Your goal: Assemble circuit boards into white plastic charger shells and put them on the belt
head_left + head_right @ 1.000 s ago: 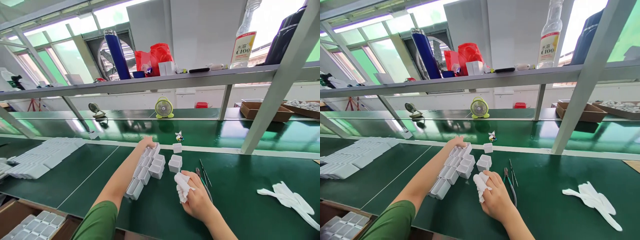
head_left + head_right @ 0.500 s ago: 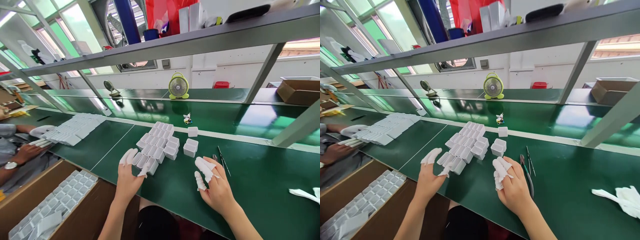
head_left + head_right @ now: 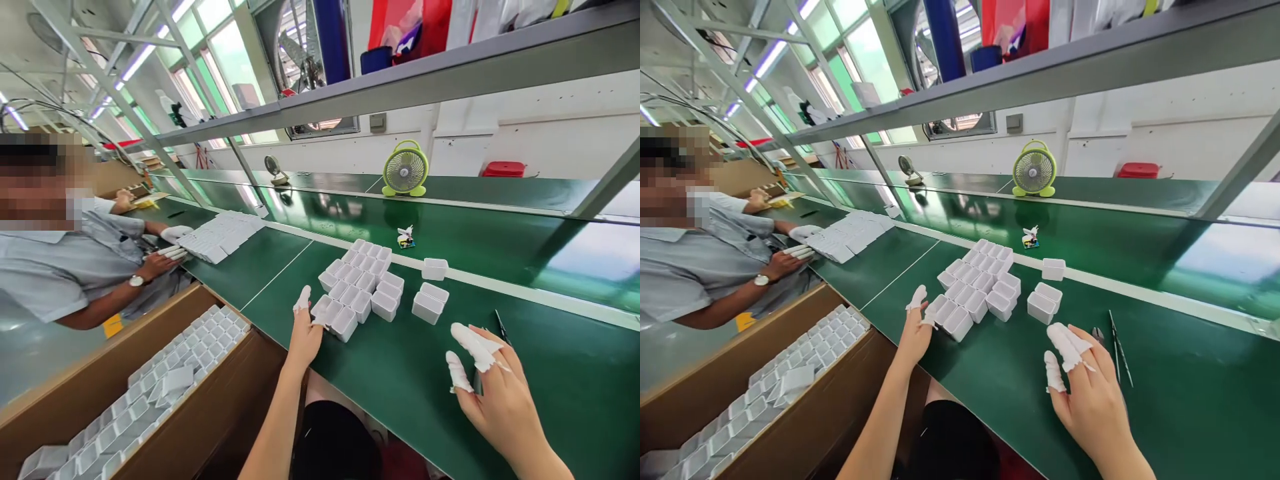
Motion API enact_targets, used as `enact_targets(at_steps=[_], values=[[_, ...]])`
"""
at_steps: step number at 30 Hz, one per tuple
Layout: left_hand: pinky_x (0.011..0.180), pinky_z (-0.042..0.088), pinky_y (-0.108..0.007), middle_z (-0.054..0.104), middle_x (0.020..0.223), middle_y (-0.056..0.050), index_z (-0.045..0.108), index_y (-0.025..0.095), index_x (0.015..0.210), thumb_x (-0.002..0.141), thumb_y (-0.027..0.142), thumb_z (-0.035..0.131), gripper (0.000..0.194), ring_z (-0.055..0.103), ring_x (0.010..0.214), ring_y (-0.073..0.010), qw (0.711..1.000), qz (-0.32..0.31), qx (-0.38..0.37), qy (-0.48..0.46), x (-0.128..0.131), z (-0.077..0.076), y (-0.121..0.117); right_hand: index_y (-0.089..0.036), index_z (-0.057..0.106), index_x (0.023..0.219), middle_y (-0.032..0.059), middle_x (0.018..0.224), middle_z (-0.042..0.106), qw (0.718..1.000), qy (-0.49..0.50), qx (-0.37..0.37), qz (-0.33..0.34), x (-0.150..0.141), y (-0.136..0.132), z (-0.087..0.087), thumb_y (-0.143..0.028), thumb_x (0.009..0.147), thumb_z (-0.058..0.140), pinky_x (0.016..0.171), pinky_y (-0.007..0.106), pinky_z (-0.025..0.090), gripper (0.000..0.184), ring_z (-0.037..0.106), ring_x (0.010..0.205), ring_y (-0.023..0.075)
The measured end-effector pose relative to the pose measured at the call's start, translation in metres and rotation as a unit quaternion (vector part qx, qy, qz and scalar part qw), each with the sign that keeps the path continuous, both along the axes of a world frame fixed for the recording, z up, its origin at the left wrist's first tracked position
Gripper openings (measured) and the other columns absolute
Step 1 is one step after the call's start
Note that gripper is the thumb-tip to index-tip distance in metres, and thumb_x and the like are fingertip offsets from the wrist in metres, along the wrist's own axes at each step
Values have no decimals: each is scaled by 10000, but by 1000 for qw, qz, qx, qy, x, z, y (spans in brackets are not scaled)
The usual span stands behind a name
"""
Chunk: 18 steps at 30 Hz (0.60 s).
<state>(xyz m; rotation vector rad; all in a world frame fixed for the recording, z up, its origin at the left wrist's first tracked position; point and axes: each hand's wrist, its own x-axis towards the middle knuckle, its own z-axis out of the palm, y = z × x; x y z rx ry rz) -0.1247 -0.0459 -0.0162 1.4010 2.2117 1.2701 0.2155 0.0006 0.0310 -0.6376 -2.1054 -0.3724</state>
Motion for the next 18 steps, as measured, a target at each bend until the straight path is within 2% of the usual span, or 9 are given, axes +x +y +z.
enact_targets(at_steps=[2,4,6,8,12,18], values=[[1206,344,-569,413,1567,-171,362,240,1546,1056,319,362,497,436,1436,-311,1000,-23,10,10,-22,5,16,-7,378,1527,229,1095,661,1000,-6,2,3,1,1,-1,-87,932,578,865,523,552,633,634,1068,402],[1169,390,-580,533,1471,-133,526,219,1422,1029,341,515,412,511,1364,-304,997,-77,2,28,-43,12,34,-1,365,1537,235,1089,658,1000,-14,8,10,4,3,-4,-108,946,564,858,521,543,633,638,1055,405],[1092,476,-553,606,1377,-114,604,201,1317,992,370,614,366,593,1253,-285,993,-113,-18,41,-59,19,48,2,346,1549,245,1095,656,999,-25,19,17,7,7,-9,-138,960,547,839,527,538,638,644,1030,409],[1023,531,-514,636,1317,-106,633,188,1256,979,371,643,332,634,1171,-264,990,-127,-36,46,-69,23,58,-9,346,1553,247,1101,658,999,-30,20,18,10,11,-14,-164,968,542,828,536,536,636,649,1010,409],[990,554,-491,638,1300,-103,645,176,1213,974,353,653,297,637,1154,-257,990,-129,-44,28,-78,21,62,-24,389,1530,225,1073,666,1000,-23,16,4,12,14,-16,-152,954,573,819,514,546,618,654,1003,395],[870,603,-426,659,1217,-92,622,163,1237,973,350,658,326,676,1018,-225,986,-115,-37,-119,-80,8,56,-18,426,1480,227,1128,662,1000,-28,0,0,7,7,-9,-88,928,584,890,511,542,579,638,1080,387]])
